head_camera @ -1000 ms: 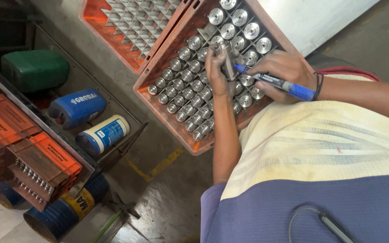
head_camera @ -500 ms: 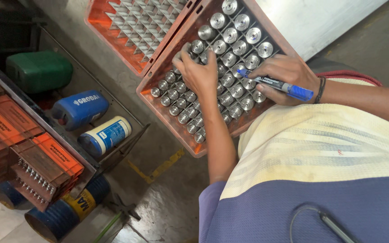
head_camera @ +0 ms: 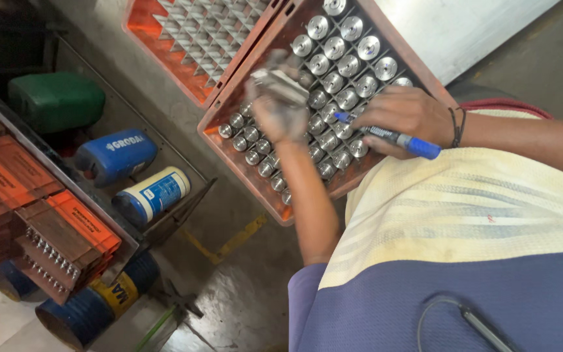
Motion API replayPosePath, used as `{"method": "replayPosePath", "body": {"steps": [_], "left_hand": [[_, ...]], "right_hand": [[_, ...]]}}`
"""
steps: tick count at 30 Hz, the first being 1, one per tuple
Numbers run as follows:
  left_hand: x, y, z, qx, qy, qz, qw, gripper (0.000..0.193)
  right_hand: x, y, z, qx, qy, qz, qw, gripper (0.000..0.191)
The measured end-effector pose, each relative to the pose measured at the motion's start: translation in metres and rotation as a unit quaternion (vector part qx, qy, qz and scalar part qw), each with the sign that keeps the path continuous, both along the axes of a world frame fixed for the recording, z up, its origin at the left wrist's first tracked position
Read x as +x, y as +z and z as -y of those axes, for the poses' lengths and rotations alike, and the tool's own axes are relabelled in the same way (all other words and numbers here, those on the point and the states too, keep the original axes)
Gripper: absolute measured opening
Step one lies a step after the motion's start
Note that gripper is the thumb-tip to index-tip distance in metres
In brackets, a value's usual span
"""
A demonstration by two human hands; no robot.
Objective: The person carries a crate of cylindrical metal parts to a work table and sets it down. The person picks up the parts one at a time, marks each with a blue permanent marker, and places the marked part into a divided tray, continuing until the tray is filled.
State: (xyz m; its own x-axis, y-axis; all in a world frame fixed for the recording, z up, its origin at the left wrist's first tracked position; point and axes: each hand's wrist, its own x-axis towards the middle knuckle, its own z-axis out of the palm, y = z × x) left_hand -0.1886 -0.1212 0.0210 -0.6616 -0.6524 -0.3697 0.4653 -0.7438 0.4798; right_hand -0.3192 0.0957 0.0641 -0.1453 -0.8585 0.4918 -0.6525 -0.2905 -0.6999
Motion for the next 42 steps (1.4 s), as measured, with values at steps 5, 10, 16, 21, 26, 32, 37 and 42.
{"method": "replayPosePath", "body": {"steps": [5,10,16,21,26,32,37,42], "left_hand": [[-0.015,-0.015,-0.053,-0.154,-0.113,0.127,0.973,0.051],[-0.019,-0.009,-0.061,-0.177,-0.108,0.159,0.965,0.052],[-0.023,-0.004,-0.059,-0.164,-0.107,0.151,0.969,0.036],[-0.020,-0.002,-0.052,-0.093,-0.101,0.056,0.989,0.033],[-0.011,0.003,-0.022,-0.512,-0.060,0.444,0.733,0.044],[0.005,0.004,0.001,-0.560,-0.026,0.573,0.597,0.071],[0.006,-0.015,0.023,-0.551,-0.092,0.694,0.453,0.054],[0.042,0.000,0.056,-0.688,0.009,0.497,0.529,0.040]], "right_hand": [[-0.001,-0.004,0.005,0.008,-0.018,-0.007,1.000,0.022],[0.005,-0.012,-0.007,0.014,-0.029,-0.003,0.999,0.021],[0.008,-0.016,-0.008,0.038,-0.004,0.053,0.998,0.023],[0.008,-0.016,-0.006,0.050,-0.002,0.052,0.997,0.023],[0.006,-0.017,-0.004,0.043,-0.041,0.079,0.995,0.024],[0.004,-0.014,-0.008,0.063,-0.043,0.079,0.994,0.027],[0.004,-0.015,-0.004,0.052,-0.039,0.081,0.995,0.025],[0.001,-0.009,-0.006,0.063,-0.059,0.068,0.994,0.025]]}}
